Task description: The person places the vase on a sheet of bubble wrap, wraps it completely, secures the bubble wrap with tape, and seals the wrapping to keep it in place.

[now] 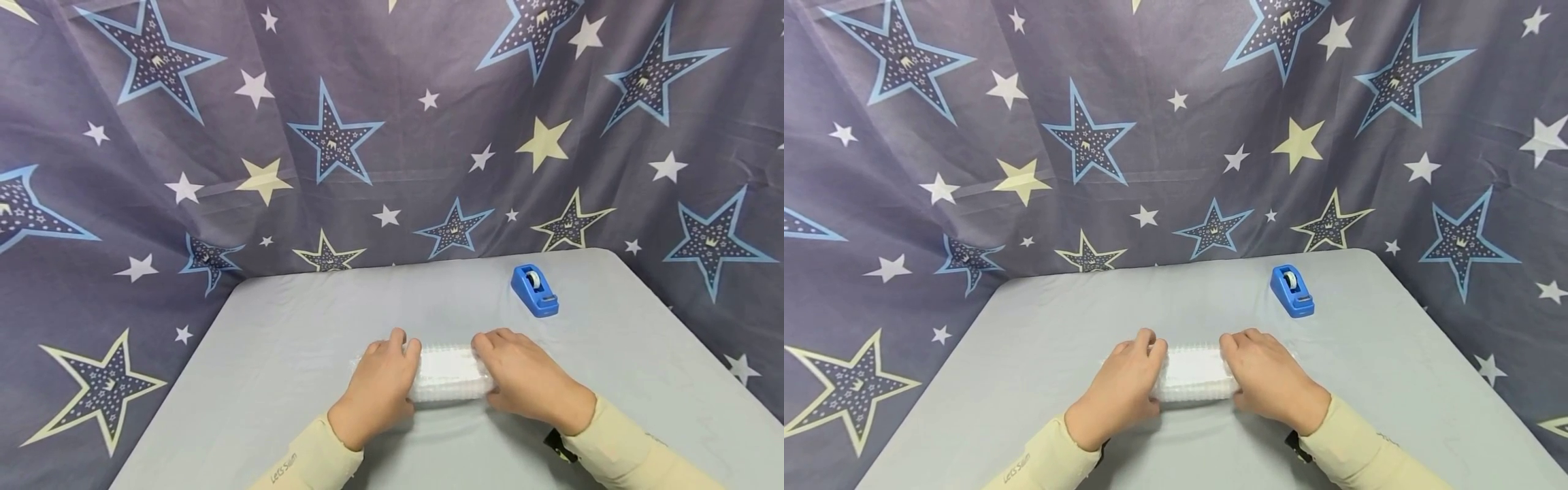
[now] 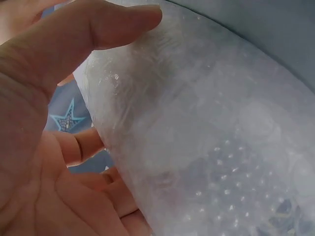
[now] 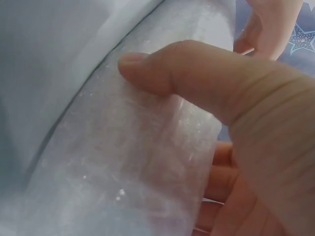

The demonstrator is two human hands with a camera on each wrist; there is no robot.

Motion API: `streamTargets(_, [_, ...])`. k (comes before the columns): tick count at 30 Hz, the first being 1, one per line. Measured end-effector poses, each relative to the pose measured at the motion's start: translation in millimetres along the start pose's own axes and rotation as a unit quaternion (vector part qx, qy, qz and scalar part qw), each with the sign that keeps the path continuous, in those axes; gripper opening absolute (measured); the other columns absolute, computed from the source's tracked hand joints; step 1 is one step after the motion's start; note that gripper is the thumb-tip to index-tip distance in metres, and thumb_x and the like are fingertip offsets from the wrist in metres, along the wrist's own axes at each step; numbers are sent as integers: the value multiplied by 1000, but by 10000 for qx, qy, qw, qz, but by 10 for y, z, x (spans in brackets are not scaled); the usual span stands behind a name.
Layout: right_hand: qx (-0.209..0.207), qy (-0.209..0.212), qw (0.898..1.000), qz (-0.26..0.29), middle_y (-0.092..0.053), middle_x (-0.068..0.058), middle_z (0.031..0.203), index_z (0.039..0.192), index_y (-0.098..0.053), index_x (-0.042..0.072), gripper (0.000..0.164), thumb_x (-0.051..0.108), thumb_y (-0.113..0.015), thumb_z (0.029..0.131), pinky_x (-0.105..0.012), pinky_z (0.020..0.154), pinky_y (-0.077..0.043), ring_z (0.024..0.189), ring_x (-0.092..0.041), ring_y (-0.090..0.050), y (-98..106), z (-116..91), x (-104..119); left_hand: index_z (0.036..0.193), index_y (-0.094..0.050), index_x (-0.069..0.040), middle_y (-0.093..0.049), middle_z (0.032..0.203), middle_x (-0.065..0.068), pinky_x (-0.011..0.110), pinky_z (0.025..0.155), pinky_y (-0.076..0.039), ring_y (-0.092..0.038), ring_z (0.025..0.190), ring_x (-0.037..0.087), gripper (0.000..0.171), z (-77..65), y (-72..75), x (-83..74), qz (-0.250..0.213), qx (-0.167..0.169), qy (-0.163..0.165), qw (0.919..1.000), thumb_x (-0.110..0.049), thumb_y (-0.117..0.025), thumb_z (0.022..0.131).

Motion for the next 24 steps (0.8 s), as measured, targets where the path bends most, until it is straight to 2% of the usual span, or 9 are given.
streamTargets(2, [37,-9,10000,-11,-68,-7,100,105,-53,10,67,20,-92,51,-45,90,-55,103,-28,-67,-8,1,-2,101,-52,-9,-55,103,11,45,87,-53,-60,76,25,62,4,7,6,7,-64,2,10000,-18,-88,51])
streamTargets(5, [52,-40,10000,-37,-68,-7,105,107,-56,9,67,21,-92,51,-45,91,-55,105,-28,-66,-13,8,-9,97,-53,-11,-52,98,8,42,81,-51,-54,74,21,60,7,10,10,59,-122,-5,9999,-19,-89,50])
streamTargets(12, [106,-135,9997,-197,-60,-5,108,110,-64,7,67,23,-92,51,-42,82,-52,96,-25,-57,-15,31,-29,100,-57,-13,-50,99,3,34,70,-34,-49,85,22,62,16,19,18,296,-184,44,9994,-25,-91,51])
streamTargets(24, [107,-66,9993,-353,-56,-3,101,109,-66,6,66,25,-91,52,-39,78,-48,88,-23,-52,-15,57,-23,97,-58,-13,-51,92,1,35,71,-35,-50,80,21,56,24,25,20,449,-186,94,9988,-27,-91,54])
Point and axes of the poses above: each hand's wrist, its own z-axis towards the middle knuckle, its own y-axis out of the back of the hand, x = y × z, the point moved 8 cm from there along z, towards the middle knuckle
